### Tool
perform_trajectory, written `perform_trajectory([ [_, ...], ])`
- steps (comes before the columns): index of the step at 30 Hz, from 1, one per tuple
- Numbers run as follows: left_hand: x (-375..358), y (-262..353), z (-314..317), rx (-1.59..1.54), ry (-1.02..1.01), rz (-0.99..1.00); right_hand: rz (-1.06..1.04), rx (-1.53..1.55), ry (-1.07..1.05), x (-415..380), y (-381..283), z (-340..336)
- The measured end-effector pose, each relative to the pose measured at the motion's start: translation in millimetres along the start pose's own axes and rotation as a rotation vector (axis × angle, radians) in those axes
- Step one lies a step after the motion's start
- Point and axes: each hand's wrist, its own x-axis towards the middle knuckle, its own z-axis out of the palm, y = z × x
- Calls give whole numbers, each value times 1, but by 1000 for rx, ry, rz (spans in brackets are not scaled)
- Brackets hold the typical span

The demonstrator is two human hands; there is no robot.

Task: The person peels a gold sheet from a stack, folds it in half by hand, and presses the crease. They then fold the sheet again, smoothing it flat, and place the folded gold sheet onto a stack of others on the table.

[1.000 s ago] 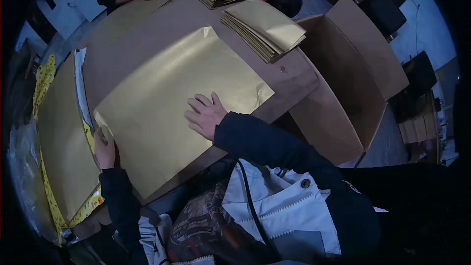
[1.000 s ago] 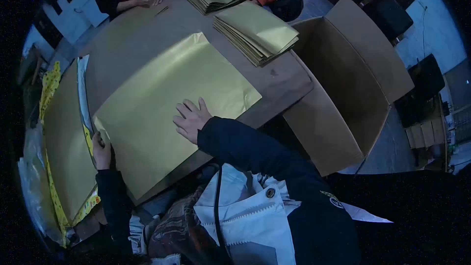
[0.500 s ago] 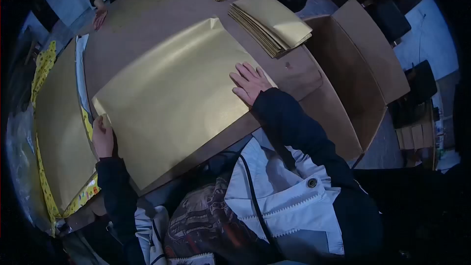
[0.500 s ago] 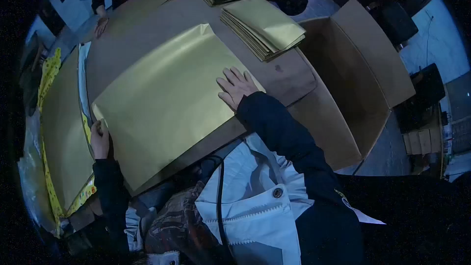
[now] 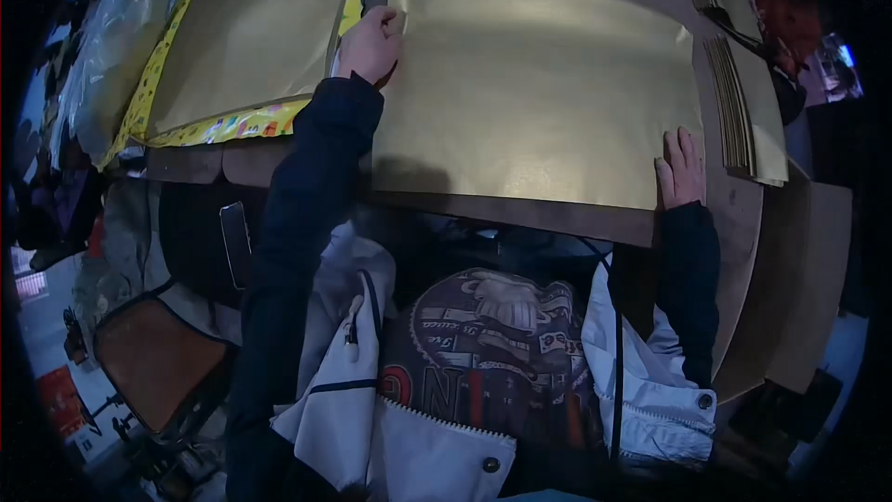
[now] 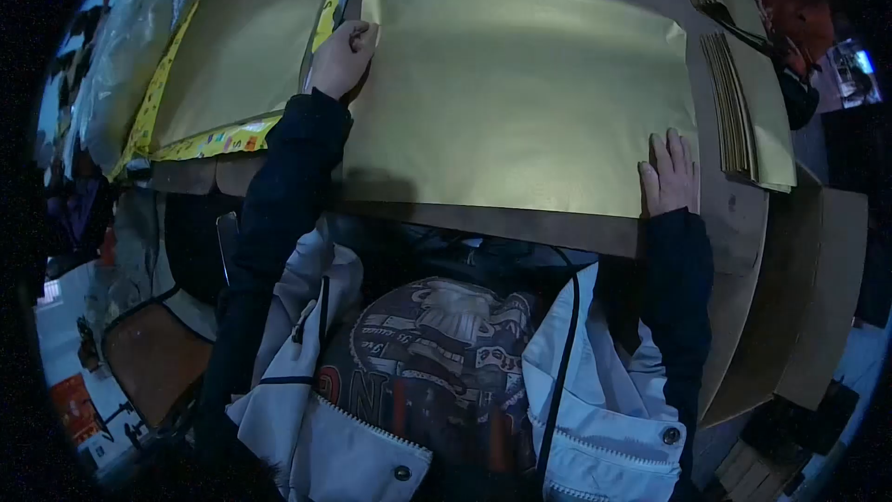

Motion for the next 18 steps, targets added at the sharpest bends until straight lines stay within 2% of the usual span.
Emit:
perform_trajectory([
  [1, 2, -4, 1, 23, 20, 46, -2, -6, 2, -1, 4, 1],
  [5, -3, 4, -1, -26, 13, -11, -77, 20, 59, 0, 17, 10],
  [6, -2, 5, -1, -25, 19, -20, -13, -61, -18, 1, 6, -4],
  [18, -2, 5, -4, 7, 5, 10, -37, 14, 0, 1, 6, -6],
])
